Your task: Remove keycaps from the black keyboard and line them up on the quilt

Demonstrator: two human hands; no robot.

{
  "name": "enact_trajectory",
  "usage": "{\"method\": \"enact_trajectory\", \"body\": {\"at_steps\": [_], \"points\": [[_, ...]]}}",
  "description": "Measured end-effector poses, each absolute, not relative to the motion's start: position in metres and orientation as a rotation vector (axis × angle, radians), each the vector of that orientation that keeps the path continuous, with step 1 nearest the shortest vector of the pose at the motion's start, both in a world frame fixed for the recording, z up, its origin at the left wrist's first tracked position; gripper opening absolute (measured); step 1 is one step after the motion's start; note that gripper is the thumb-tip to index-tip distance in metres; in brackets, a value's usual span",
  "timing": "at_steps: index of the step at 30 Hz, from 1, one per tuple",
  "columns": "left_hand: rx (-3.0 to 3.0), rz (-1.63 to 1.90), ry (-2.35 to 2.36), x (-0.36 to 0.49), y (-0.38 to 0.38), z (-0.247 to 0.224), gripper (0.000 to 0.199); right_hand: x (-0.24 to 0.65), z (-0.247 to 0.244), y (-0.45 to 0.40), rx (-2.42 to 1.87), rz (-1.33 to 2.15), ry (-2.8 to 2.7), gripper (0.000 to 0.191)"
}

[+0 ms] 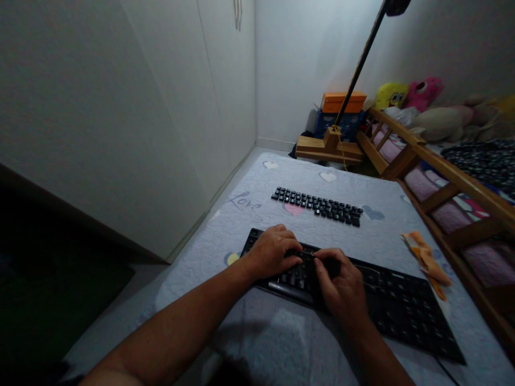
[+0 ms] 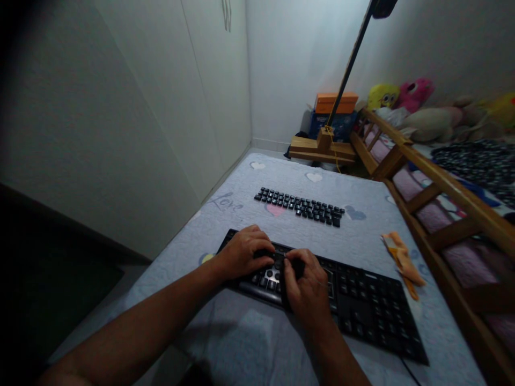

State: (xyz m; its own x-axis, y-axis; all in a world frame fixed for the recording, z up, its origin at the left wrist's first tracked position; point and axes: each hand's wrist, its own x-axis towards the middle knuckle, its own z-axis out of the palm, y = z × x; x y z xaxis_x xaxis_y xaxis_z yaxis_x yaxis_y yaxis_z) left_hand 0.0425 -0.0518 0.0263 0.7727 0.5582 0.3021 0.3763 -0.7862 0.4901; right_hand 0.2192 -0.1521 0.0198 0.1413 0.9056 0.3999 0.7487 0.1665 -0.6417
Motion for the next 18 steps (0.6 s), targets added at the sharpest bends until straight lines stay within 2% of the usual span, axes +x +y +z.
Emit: {"method": "enact_trajectory", "body": {"at_steps": [11,18], "points": [[2.308,0.678,0.95,0.042,-0.039,0.031,0.013,0.223,0.019,-0.155,-1.626,0.244,-1.576,0.009],[2.202,0.571,1.087,0.071,0.005,0.039,0.017,0.225,0.019,-0.156,-1.608,0.238,-1.599,0.008]]}}
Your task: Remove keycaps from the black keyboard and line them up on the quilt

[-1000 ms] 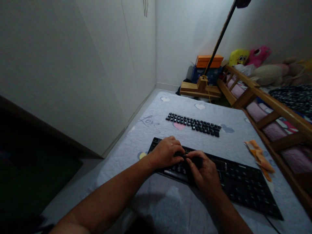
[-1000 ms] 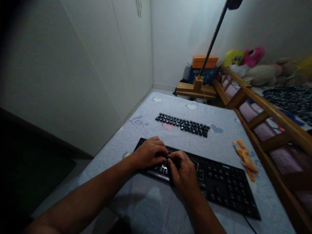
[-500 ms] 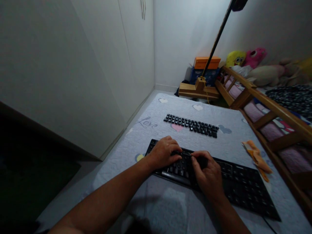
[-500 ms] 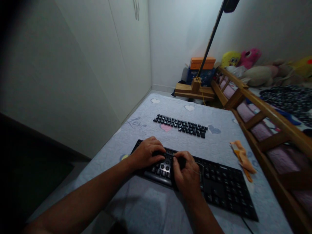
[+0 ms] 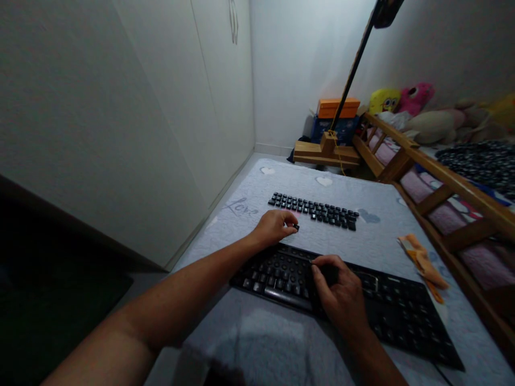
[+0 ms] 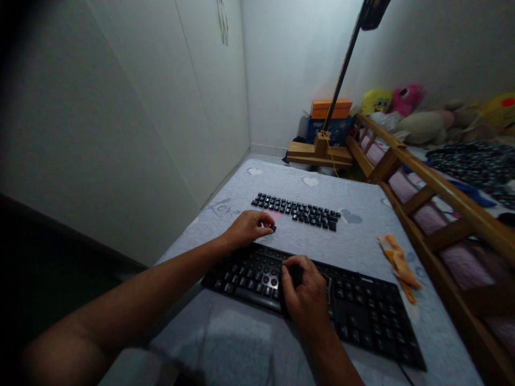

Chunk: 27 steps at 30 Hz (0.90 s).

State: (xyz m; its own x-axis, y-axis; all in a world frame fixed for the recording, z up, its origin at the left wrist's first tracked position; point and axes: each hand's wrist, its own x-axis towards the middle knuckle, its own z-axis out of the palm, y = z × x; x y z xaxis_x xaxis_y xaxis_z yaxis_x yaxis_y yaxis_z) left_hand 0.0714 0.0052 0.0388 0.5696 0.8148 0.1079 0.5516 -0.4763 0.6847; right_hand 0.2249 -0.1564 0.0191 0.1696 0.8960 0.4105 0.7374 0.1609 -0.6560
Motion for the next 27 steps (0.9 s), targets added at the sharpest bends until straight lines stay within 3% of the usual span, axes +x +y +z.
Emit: {"method": "enact_trajectory", "body": {"at_steps": [11,27], "points": [[2.369,0.419,1.265,0.13,0.048,0.019,0.023,0.229,0.02,-0.157,-1.597,0.243,-1.59,0.008],[2.476,0.435,1.286,0.142,0.056,0.007,0.021,0.228,0.024,-0.156,-1.58,0.242,-1.592,0.007]]}}
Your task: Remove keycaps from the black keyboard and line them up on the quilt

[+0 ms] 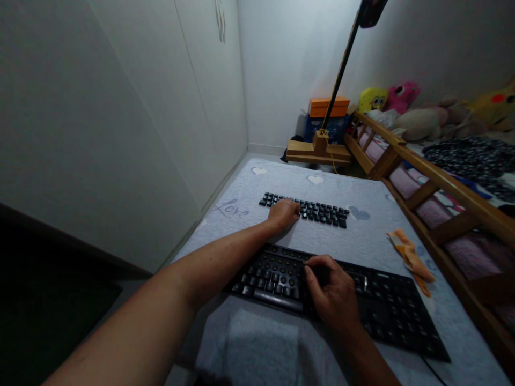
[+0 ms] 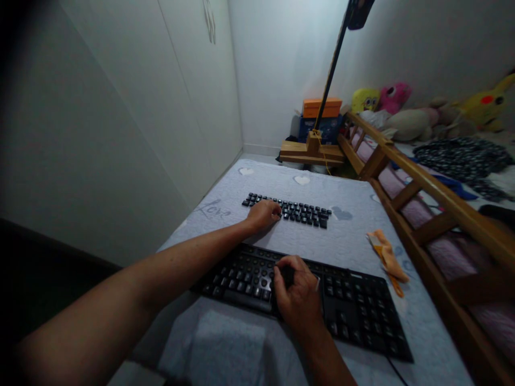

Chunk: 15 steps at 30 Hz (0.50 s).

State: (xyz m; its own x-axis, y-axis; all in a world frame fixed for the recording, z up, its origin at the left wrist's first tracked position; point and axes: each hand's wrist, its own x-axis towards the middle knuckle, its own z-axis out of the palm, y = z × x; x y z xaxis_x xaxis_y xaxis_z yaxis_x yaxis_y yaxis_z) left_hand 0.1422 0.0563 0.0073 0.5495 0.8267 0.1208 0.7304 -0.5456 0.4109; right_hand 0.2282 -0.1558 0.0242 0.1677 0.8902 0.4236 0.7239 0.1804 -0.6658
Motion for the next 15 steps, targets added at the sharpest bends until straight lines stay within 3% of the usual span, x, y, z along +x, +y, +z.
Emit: {"method": "enact_trajectory", "body": {"at_steps": [15], "points": [[2.385,0.455,1.304,0.1469,0.0592,0.0035,0.02,0.2291,0.0236,-0.1567,-1.615,0.274,-1.619,0.007]]}}
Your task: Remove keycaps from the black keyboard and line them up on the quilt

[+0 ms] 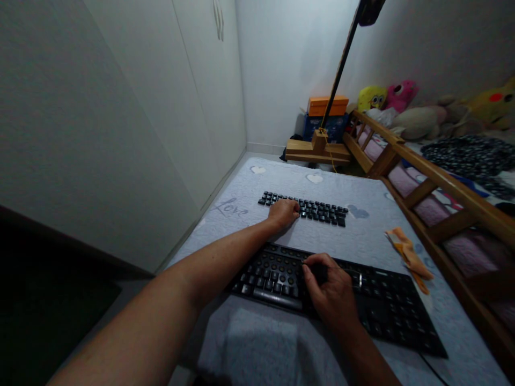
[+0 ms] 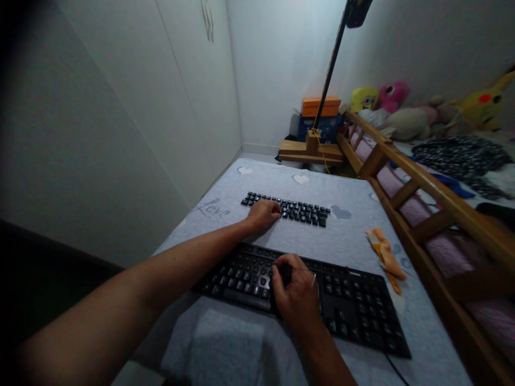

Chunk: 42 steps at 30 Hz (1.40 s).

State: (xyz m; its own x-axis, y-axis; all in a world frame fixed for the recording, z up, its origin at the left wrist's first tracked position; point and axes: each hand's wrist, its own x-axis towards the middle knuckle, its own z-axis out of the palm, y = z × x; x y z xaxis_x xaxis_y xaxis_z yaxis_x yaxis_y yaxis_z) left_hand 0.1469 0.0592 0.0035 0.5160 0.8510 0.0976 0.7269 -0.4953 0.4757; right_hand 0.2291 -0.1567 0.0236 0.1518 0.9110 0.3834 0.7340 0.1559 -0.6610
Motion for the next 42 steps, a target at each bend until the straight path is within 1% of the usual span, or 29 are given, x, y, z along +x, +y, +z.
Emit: {"method": "enact_trajectory", "body": {"at_steps": [9,20,35,42], "points": [[2.449,0.428,1.326,0.147,0.057,0.001,0.025,0.228,0.022,-0.155,-1.579,0.252,-1.635,0.006],[2.569,0.325,1.342,0.149,0.053,0.007,0.024,0.23,0.021,-0.155,-1.605,0.272,-1.63,0.005],[2.882,0.274,1.195,0.15,0.05,0.014,0.019,0.229,0.024,-0.156,-1.581,0.247,-1.632,0.005],[2.964,0.262,1.149,0.153,0.053,0.014,0.022,0.23,0.024,-0.157,-1.583,0.257,-1.623,0.004]]}}
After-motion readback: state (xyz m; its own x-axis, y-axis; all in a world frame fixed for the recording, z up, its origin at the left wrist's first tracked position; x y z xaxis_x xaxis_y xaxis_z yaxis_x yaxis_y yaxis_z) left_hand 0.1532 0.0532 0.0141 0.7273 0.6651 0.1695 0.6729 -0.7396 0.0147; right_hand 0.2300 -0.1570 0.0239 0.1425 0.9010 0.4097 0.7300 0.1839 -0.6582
